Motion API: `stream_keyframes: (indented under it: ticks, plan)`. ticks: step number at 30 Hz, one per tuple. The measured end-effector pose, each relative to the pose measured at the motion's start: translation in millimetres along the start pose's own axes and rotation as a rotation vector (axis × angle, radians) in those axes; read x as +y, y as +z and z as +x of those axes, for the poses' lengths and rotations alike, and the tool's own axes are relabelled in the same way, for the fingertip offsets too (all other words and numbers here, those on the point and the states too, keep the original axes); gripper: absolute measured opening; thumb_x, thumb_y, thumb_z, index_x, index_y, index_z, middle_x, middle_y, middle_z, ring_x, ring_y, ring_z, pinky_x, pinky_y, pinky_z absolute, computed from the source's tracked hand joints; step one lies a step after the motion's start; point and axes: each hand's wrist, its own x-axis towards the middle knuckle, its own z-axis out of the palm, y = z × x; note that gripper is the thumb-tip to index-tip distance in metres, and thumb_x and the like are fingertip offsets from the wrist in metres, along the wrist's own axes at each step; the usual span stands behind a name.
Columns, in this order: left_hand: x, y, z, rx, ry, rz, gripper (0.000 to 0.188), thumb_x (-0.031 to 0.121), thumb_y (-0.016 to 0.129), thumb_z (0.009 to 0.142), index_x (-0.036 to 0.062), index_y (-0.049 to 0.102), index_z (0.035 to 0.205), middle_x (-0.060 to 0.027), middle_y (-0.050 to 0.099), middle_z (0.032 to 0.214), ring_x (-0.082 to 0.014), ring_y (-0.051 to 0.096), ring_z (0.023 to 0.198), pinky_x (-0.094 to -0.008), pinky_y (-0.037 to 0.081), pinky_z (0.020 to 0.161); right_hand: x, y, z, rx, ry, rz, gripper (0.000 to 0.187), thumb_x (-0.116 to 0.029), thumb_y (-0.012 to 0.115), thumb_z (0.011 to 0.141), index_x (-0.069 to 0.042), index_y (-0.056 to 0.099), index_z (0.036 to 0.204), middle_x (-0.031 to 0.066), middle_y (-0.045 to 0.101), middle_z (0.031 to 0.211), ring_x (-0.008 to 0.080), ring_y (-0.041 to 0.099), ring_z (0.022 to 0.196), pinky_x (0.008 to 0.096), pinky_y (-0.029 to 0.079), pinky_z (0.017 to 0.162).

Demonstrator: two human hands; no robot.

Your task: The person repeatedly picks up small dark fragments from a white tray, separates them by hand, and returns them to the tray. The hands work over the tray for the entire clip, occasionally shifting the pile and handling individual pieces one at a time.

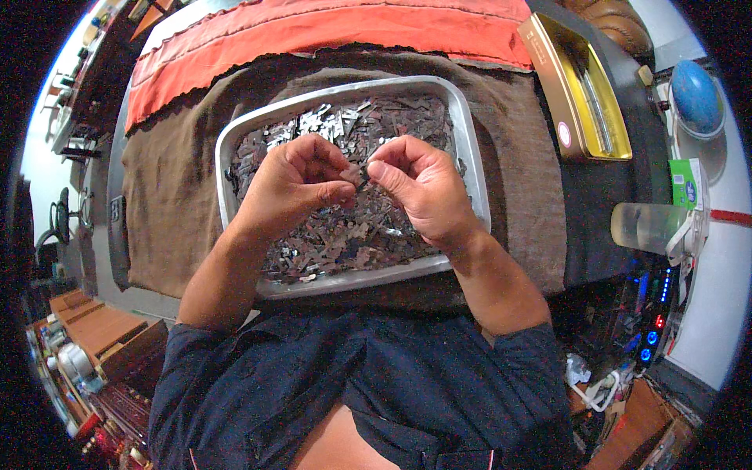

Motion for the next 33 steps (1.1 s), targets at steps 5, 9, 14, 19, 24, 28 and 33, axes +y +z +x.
stream_keyframes:
  ticks: [5, 9, 14, 19, 24, 28, 33]
  plan:
    - [-2, -1, 1, -0.027, 0.012, 0.028, 0.024, 0.000, 0.081, 0.083, -0.0001, 0.063, 0.099, -0.0068, 0.072, 0.088, -0.0139, 0.072, 0.084, -0.0261, 0.059, 0.073, 6, 11, -3, 0.059, -0.109, -0.251, 0.009, -0.008, 0.071, 0.095, -0.002, 0.068, 0.102, 0.0000, 0.068, 0.092, 0.0076, 0.061, 0.084, 0.0244, 0.052, 0.078]
    - [-4, 0, 0, -0.050, 0.035, 0.048, 0.023, 0.000, 0.080, 0.084, 0.0008, 0.061, 0.097, -0.0061, 0.071, 0.087, -0.0141, 0.072, 0.085, -0.0265, 0.059, 0.073, 7, 14, -4, 0.009, -0.079, -0.230, 0.013, -0.008, 0.071, 0.095, -0.002, 0.068, 0.105, 0.0015, 0.069, 0.093, 0.0085, 0.063, 0.084, 0.0257, 0.054, 0.079]
    - [-3, -1, -2, -0.177, -0.045, -0.303, 0.024, -0.002, 0.075, 0.087, 0.0015, 0.057, 0.103, -0.0084, 0.070, 0.091, -0.0190, 0.073, 0.085, -0.0302, 0.060, 0.076, 1, 7, -2, -0.075, 0.103, 0.168, 0.012, -0.009, 0.071, 0.095, -0.002, 0.067, 0.105, 0.0029, 0.069, 0.091, 0.0109, 0.065, 0.084, 0.0266, 0.055, 0.079]
    - [-5, -3, 0, -0.220, -0.014, -0.341, 0.026, -0.003, 0.073, 0.088, 0.0026, 0.056, 0.108, -0.0104, 0.070, 0.094, -0.0228, 0.074, 0.084, -0.0328, 0.061, 0.077, 4, 10, -2, -0.127, 0.004, 0.100, 0.010, -0.009, 0.069, 0.097, -0.001, 0.067, 0.103, 0.0037, 0.070, 0.090, 0.0108, 0.065, 0.083, 0.0266, 0.054, 0.078]
    - [-2, -12, 1, -0.173, 0.073, -0.361, 0.030, 0.000, 0.075, 0.088, 0.0028, 0.057, 0.112, -0.0101, 0.071, 0.088, -0.0223, 0.073, 0.079, -0.0317, 0.058, 0.069, 5, 7, -2, -0.019, -0.011, 0.074, 0.011, -0.011, 0.069, 0.098, -0.001, 0.069, 0.100, 0.0015, 0.067, 0.087, 0.0079, 0.060, 0.081, 0.0246, 0.051, 0.074]
    - [0, -27, 5, 0.066, 0.161, -0.343, 0.036, 0.005, 0.073, 0.091, 0.0013, 0.060, 0.124, -0.0142, 0.073, 0.095, -0.0198, 0.072, 0.084, -0.0270, 0.053, 0.070, 4, 0, 2, 0.130, -0.220, -0.561, 0.015, -0.012, 0.074, 0.093, -0.002, 0.069, 0.102, 0.0008, 0.062, 0.085, 0.0068, 0.053, 0.075, 0.0275, 0.047, 0.066]
    - [-2, -37, 7, 0.165, 0.238, -0.409, 0.033, 0.006, 0.072, 0.093, 0.0014, 0.060, 0.123, -0.0134, 0.073, 0.098, -0.0207, 0.072, 0.084, -0.0263, 0.054, 0.072, 8, 7, 0, 0.070, -0.386, -0.890, 0.013, -0.002, 0.076, 0.082, 0.000, 0.068, 0.091, 0.0097, 0.059, 0.084, 0.0204, 0.061, 0.075, 0.0320, 0.050, 0.067]
